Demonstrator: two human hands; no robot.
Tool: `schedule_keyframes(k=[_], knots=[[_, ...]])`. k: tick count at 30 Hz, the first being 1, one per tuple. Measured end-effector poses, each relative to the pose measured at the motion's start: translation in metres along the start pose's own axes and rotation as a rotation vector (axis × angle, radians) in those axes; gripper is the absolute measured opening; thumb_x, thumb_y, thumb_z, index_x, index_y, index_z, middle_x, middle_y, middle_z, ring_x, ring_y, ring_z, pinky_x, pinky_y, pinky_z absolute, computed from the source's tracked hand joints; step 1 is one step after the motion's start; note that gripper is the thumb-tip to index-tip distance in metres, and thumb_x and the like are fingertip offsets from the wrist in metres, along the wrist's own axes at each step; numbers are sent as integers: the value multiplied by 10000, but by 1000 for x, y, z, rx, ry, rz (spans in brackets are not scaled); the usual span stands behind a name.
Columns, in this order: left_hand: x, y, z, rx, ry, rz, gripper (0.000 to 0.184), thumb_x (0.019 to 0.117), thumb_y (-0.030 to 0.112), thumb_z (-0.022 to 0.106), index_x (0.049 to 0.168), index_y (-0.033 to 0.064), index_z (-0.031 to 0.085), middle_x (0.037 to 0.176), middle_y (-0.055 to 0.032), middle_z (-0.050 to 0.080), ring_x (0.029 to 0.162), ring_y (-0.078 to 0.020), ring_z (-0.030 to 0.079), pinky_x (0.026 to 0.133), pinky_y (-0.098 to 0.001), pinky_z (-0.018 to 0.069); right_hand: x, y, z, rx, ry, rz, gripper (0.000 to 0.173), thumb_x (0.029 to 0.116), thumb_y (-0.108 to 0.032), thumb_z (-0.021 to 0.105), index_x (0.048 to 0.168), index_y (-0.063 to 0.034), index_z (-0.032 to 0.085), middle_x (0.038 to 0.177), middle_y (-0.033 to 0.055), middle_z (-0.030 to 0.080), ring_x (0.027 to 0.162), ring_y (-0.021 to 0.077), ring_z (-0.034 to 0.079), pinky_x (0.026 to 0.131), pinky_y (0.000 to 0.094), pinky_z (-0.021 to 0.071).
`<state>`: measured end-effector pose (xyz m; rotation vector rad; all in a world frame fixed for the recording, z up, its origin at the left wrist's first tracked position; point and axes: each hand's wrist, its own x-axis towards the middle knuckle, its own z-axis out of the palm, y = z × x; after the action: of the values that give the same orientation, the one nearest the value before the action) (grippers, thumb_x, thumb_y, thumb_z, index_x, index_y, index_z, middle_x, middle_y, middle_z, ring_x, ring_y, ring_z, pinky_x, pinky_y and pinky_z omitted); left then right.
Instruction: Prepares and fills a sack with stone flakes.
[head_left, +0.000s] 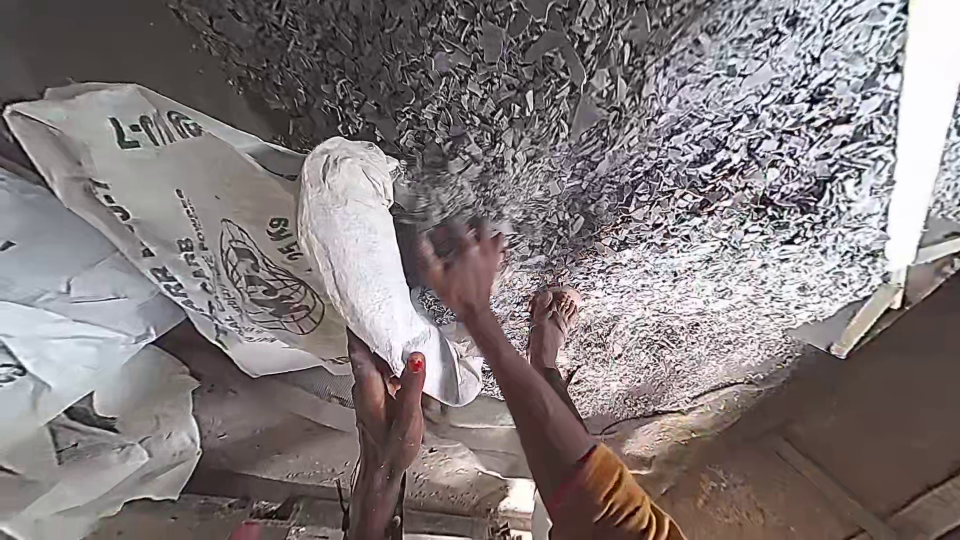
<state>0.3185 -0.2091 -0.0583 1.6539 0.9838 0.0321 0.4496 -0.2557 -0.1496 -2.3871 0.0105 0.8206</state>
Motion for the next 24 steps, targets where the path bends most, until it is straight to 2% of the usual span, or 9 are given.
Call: schedule_keyframes(k=[3,5,8,11,13,16,18,21,24], knots=[[-2,-4,1,98,11,109,1017,1012,498,548,1516,-219,32,1562,-394,253,1472,-136,364,1191,-236,323,-37,-17,12,437,-500,15,274,998,-144,615,1205,10,709,1188,215,696,1114,296,649,969,480,505],[-1,-6,1,142,18,161,1015,1012,510,542,1508,-231,56,1546,-412,265,1468,-159,371,1195,-255,323,-39,-10,-7,641,-767,34,340,1056,-84,492,1337,74,601,1306,234,641,1197,246,611,1062,409,454],[1,-4,-1,154,17,148,982,1034,495,503,1514,-230,46,1559,-426,222,1485,-158,347,1179,-231,327,-26,37,-79,369,-257,-103,362,1007,-58,578,1357,30,607,1364,204,628,1100,239,675,911,407,562],[-1,-4,-4,123,21,135,925,1051,420,493,1514,-230,27,1574,-422,187,1502,-156,316,1187,-231,309,-5,129,-203,-28,591,-55,390,945,-36,597,1300,126,575,1333,299,610,1225,309,620,994,394,515],[-2,-7,-2,91,-6,134,914,1065,393,487,1514,-227,-13,1591,-419,138,1529,-184,269,1227,-257,262,-4,179,-296,-178,862,179,469,1041,-254,561,1376,73,532,1412,292,535,1325,329,533,1107,398,437],[0,-10,-8,99,-20,101,968,1056,455,475,1514,-220,-45,1596,-416,114,1543,-205,236,1245,-260,229,9,229,-352,3,877,508,672,1053,-570,419,1469,-50,508,1475,201,529,1367,280,502,1129,491,398],[1,-6,-9,94,-34,73,1000,1042,487,489,1517,-214,-43,1596,-415,117,1544,-201,236,1243,-258,231,29,241,-346,285,820,547,774,1021,-668,376,1589,-144,342,1587,138,415,1434,261,436,1135,559,404],[0,4,-7,48,-56,-47,1030,1002,463,545,1545,-167,-63,1615,-379,116,1527,-179,262,1219,-253,276,53,215,-318,498,887,426,712,1034,-572,452,1594,-149,328,1571,72,442,1402,167,469,1144,418,427],[-3,3,2,-6,-63,-66,1036,999,457,547,1548,-147,-91,1616,-368,113,1511,-144,285,1188,-221,312,50,194,-302,572,884,337,572,1030,-502,521,1451,-114,517,1376,38,605,1234,115,590,1047,359,499]])
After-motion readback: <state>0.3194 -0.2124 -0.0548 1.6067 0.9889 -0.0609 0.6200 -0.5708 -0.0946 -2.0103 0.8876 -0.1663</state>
